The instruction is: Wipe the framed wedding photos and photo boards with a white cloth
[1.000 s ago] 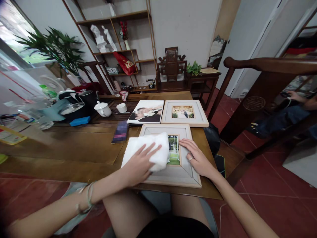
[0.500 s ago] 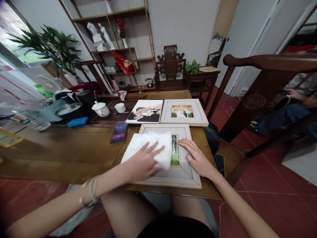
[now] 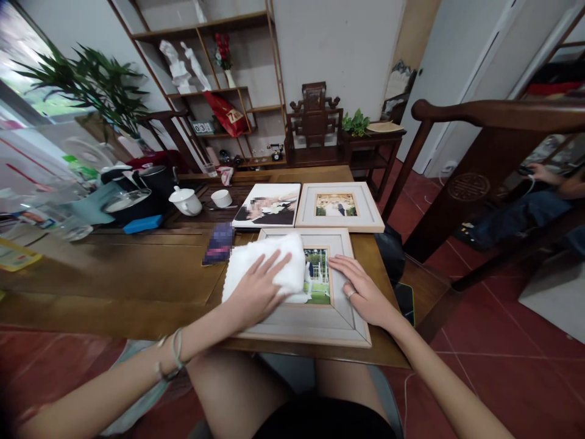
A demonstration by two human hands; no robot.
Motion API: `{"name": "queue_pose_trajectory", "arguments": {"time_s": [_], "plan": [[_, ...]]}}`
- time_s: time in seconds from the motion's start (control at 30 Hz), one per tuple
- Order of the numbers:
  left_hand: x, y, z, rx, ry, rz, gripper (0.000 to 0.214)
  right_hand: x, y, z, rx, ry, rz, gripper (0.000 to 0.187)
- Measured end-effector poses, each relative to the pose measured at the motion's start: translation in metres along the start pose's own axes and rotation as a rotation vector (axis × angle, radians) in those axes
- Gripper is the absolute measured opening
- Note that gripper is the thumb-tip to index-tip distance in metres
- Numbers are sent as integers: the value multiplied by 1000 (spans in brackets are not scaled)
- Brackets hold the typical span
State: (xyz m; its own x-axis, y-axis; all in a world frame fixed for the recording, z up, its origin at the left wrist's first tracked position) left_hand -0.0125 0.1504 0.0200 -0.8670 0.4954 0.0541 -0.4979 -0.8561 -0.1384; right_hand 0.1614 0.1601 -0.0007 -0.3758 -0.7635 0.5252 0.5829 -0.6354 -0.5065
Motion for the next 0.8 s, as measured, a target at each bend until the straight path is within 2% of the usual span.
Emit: {"name": "queue_pose_trajectory", "arguments": {"time_s": [0.13, 0.23, 0.33, 0.47, 0.53, 0.6, 0.7, 0.8], "plan": [[22, -46, -1, -60, -39, 65, 41, 0, 0, 0, 2, -3, -3, 52], [19, -61, -1, -13, -25, 37, 42, 0, 0, 0, 3, -6, -4, 51], [1, -46, -1, 110, 17, -26, 43, 0, 0, 0, 5, -2, -4, 51], [-42, 18, 15, 254, 135, -200, 40, -1, 1, 0, 1, -4, -12, 50], [-65, 51, 28, 257, 195, -281, 43, -2, 1, 1, -2, -8, -17, 49], [-77, 67, 35, 225, 205, -265, 43, -3, 1, 0, 2, -11, -17, 49], [-77, 61, 29, 168, 181, -172, 40, -4, 2, 0, 5, -13, -15, 48], [-51, 27, 12, 93, 132, -33, 36, -4, 2, 0, 3, -14, -3, 48]]}}
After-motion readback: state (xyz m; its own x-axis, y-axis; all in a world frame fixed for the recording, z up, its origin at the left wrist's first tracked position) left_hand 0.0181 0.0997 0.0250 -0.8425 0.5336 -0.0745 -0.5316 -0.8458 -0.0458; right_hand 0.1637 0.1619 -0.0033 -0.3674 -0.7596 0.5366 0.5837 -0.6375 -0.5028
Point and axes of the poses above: each hand's wrist, its own y-axis away from the middle knuckle, its own z-axis out of the back of the hand, x = y × z, the point moved 9 cm from there along -y, towards the middle knuckle, and after that the axes turned 12 degrees about z, right-handed, at the moved point
